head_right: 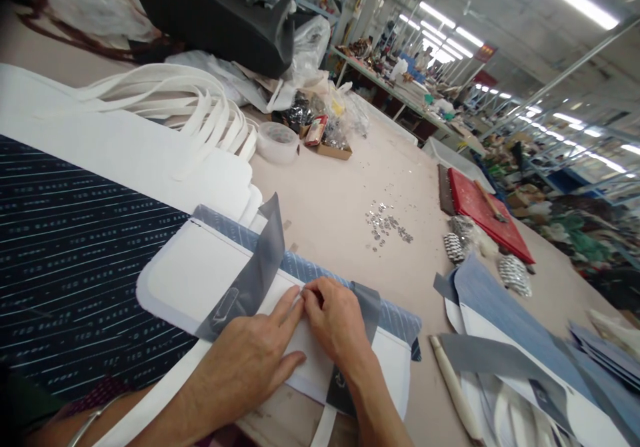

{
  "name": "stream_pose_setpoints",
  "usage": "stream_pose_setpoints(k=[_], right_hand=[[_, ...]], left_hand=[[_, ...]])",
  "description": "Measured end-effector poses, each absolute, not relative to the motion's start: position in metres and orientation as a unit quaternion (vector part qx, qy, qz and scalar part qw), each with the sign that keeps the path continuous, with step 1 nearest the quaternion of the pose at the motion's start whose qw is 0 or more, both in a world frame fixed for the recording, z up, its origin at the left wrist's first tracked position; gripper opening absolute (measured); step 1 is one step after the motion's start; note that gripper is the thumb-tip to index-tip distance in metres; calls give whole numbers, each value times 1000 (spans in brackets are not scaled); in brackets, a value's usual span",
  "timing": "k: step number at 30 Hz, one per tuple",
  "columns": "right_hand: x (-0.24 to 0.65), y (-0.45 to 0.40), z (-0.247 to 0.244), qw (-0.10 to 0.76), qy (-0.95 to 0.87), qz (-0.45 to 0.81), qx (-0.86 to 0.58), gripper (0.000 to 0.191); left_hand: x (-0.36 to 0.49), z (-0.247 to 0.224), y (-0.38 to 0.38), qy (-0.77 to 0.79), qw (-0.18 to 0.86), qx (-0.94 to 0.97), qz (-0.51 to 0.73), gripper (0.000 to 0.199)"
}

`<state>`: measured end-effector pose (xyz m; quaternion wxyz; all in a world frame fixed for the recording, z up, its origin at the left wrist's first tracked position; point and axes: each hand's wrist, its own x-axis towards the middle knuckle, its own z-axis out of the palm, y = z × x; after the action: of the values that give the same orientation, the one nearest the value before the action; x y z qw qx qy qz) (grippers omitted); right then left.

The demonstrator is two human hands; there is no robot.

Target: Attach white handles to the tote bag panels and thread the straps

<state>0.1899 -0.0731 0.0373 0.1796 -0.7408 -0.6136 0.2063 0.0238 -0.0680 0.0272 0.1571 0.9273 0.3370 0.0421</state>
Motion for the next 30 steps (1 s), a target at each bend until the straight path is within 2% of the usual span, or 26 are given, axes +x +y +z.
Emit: stream_pose_setpoints(k=[5, 14, 20, 23, 26, 28, 30], right_hand=[[188, -70, 39, 197, -544, 245, -778, 23], [179, -74, 36, 219, -490, 233, -811, 23], [186, -70, 38, 178, -488, 257, -815, 23], [183, -68, 36, 185, -478, 261, -818, 18], [179, -72, 36, 220, -487, 251, -807, 15], [186, -82, 38, 281, -482, 263, -787, 17], [210, -101, 40, 353, -457, 209, -789, 21]], left_hand=[[24, 26, -68, 333, 161, 928, 38, 71], [23, 26, -67, 324, 150, 933, 46, 71], [23, 26, -69, 330, 164, 928, 57, 72], [23, 25, -69, 335, 160, 926, 65, 72], [22, 24, -69, 327, 150, 930, 78, 69], [21, 23, -69, 328, 137, 932, 77, 65], [22, 20, -69, 330, 112, 934, 80, 59]])
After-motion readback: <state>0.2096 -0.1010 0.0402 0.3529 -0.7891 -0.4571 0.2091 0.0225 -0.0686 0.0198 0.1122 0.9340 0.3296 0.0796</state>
